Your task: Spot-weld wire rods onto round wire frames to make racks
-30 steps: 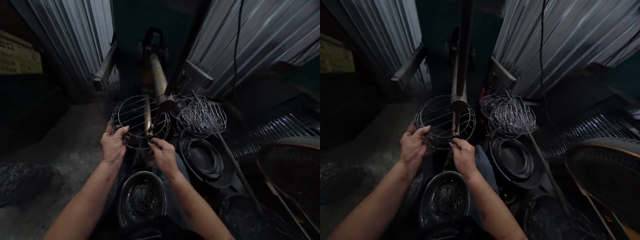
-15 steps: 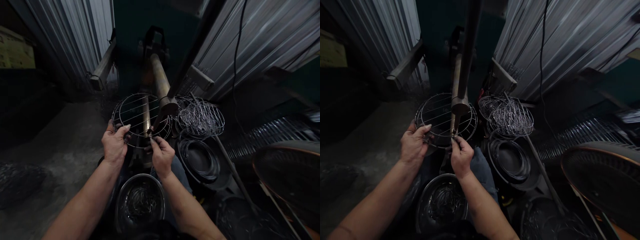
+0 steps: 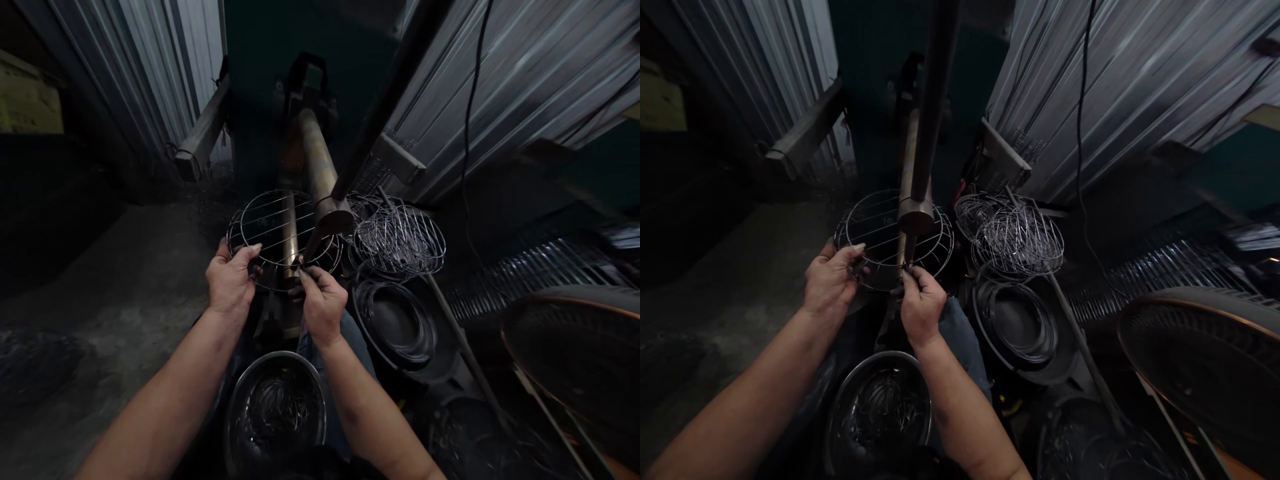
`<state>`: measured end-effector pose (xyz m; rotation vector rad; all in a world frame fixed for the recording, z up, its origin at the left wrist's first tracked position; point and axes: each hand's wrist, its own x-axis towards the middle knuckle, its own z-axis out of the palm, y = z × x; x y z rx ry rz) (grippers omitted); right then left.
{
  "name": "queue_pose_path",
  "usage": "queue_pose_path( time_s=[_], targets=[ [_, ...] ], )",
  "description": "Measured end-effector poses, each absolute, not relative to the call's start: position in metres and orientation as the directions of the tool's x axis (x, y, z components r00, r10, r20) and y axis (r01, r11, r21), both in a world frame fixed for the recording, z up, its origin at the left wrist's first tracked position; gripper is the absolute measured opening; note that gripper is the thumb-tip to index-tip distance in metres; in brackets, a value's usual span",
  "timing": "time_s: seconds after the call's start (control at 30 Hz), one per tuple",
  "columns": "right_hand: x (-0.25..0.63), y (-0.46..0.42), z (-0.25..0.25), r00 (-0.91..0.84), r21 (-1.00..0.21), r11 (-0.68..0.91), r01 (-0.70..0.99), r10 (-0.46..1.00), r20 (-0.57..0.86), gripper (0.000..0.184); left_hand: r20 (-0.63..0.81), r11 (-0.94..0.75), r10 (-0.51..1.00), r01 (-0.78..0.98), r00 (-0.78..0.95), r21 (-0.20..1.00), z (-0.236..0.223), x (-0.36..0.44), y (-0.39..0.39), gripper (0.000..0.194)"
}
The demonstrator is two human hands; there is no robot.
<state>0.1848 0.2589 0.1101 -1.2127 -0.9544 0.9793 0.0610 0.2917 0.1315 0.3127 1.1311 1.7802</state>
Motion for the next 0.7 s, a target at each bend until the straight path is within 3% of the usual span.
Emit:
queue_pose_path(
  time_s=[0.3, 0.43, 0.57, 0.63, 0.7],
  targets=[
    [0.184, 0.260, 0.111, 0.300, -0.993, 0.079, -0.091, 0.953, 0.049, 0.021, -0.232, -0.091, 0.839, -0.546, -0.493, 0.833, 0.133, 0.060, 0.293, 0.041],
    [0.189, 0.263, 0.113, 0.270, -0.998, 0.066, -0.013, 0.961, 0.060, 0.020, -0.218, -0.083, 0.840, -0.515, -0.497, 0.854, 0.131, 0.061, 0.294, 0.039],
    [0.204, 0.254, 0.107, 0.229, -0.954, 0.204, 0.219, 0.940, 0.253, 0.021, -0.187, -0.071, 0.872, -0.495, -0.453, 0.866, 0.125, 0.058, 0.300, 0.044],
    [0.212, 0.235, 0.099, 0.184, -0.866, 0.295, 0.403, 0.901, 0.393, 0.021, -0.176, -0.075, 0.880, -0.495, -0.442, 0.866, 0.126, 0.054, 0.303, 0.047],
    [0.216, 0.206, 0.085, 0.006, -0.746, 0.318, 0.585, 0.918, 0.395, 0.021, -0.209, -0.048, 0.875, -0.508, -0.437, 0.860, 0.129, 0.050, 0.306, 0.049]
  ],
)
